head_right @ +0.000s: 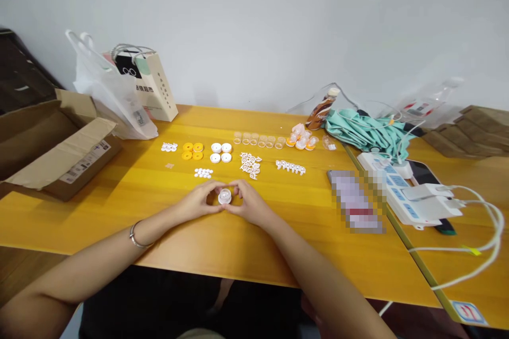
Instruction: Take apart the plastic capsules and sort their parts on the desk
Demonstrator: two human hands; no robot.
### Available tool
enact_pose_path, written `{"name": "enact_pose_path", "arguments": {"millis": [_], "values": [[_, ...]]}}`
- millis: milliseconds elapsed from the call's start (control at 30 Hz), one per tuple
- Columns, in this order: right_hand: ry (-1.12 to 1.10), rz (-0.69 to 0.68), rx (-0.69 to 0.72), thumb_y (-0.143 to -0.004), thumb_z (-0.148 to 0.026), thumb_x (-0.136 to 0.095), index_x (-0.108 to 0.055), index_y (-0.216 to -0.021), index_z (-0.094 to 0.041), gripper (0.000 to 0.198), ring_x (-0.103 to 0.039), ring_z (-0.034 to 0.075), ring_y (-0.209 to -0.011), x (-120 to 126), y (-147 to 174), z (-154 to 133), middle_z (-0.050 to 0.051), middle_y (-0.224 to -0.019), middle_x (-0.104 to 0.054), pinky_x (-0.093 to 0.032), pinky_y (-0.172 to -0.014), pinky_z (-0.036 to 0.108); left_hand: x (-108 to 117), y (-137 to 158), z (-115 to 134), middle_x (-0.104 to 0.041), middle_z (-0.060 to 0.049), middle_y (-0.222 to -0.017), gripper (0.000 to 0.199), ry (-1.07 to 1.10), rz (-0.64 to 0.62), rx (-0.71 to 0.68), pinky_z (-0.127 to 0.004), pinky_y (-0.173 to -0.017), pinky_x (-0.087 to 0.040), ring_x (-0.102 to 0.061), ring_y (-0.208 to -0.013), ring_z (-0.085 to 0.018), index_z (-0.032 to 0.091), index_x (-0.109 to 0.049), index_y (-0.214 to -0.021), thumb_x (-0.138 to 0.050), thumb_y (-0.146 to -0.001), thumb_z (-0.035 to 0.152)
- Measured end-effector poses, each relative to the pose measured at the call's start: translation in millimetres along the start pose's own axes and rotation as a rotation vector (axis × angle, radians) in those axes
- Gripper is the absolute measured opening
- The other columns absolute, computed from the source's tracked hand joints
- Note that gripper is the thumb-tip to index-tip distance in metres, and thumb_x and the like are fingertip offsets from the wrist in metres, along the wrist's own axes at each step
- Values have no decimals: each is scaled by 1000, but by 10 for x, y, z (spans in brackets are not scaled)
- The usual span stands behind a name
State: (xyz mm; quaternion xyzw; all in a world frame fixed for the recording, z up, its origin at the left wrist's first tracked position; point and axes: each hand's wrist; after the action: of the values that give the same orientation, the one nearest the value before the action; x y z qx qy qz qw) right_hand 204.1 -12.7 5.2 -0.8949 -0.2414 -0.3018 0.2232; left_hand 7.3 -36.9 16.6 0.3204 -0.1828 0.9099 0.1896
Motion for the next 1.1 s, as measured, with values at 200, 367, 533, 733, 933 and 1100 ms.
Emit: {"name": "enact_pose_path", "arguments": {"millis": [200,367,533,733,933,1100], "values": [[74,-34,56,-73,-30,-65,-57,-85,-20,19,-47,14,-71,4,-16,3,1,-76,-50,-40,-64,27,70,91,67,-45,-12,-122,59,28,-17,-108,-40,-98,-36,-44,-113,-23,18,-32,-128,-58,-75,19],[57,14,92,-71,-26,-64,-54,-79,-19,14,-47,14,-69,-27,-26,-41,1,-73,-50,-40,-62,27,11,38,74,-50,-8,-122,39,101,4,-216,-36,-98,-37,-48,-112,-19,23,-41,-126,-42,-88,18],[65,34,56,-64,-19,-65,-50,-74,-19,18,-45,14,-66,-64,-34,-51,0,-70,-48,-38,-60,26,-42,-13,40,-55,-6,-90,36,29,196,-55,-36,-80,-45,-53,-87,-20,17,-54,-99,-66,-73,39],[45,42,60,-66,-19,-62,-50,-75,-19,15,-45,14,-67,-81,-45,-43,0,-71,-48,-38,-61,26,-2,8,40,-45,-11,-123,52,153,54,-149,-40,-98,-36,-45,-113,-22,22,-27,-132,-50,-86,31],[35,57,53,-60,-15,-65,-48,-73,-20,22,-45,14,-66,-78,-42,-56,-1,-70,-49,-37,-60,25,-24,7,52,-45,-11,-114,63,-2,157,-111,-43,-95,-37,-44,-108,-26,21,-33,-129,-63,-76,37],[33,67,58,-64,-17,-63,-48,-73,-19,18,-45,13,-65,-90,-46,-45,-1,-70,-49,-37,-60,25,-37,7,29,-50,-9,-112,51,26,112,-130,-41,-96,-36,-46,-107,-22,23,-32,-130,-53,-84,31]]}}
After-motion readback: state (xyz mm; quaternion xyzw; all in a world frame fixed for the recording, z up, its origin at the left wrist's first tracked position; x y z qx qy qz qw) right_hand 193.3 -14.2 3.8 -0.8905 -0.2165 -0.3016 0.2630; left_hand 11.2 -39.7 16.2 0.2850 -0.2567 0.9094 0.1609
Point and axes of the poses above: each hand's wrist, its own y-axis away from the middle knuckle, its own x-axis out of the back of the hand, z = x × y
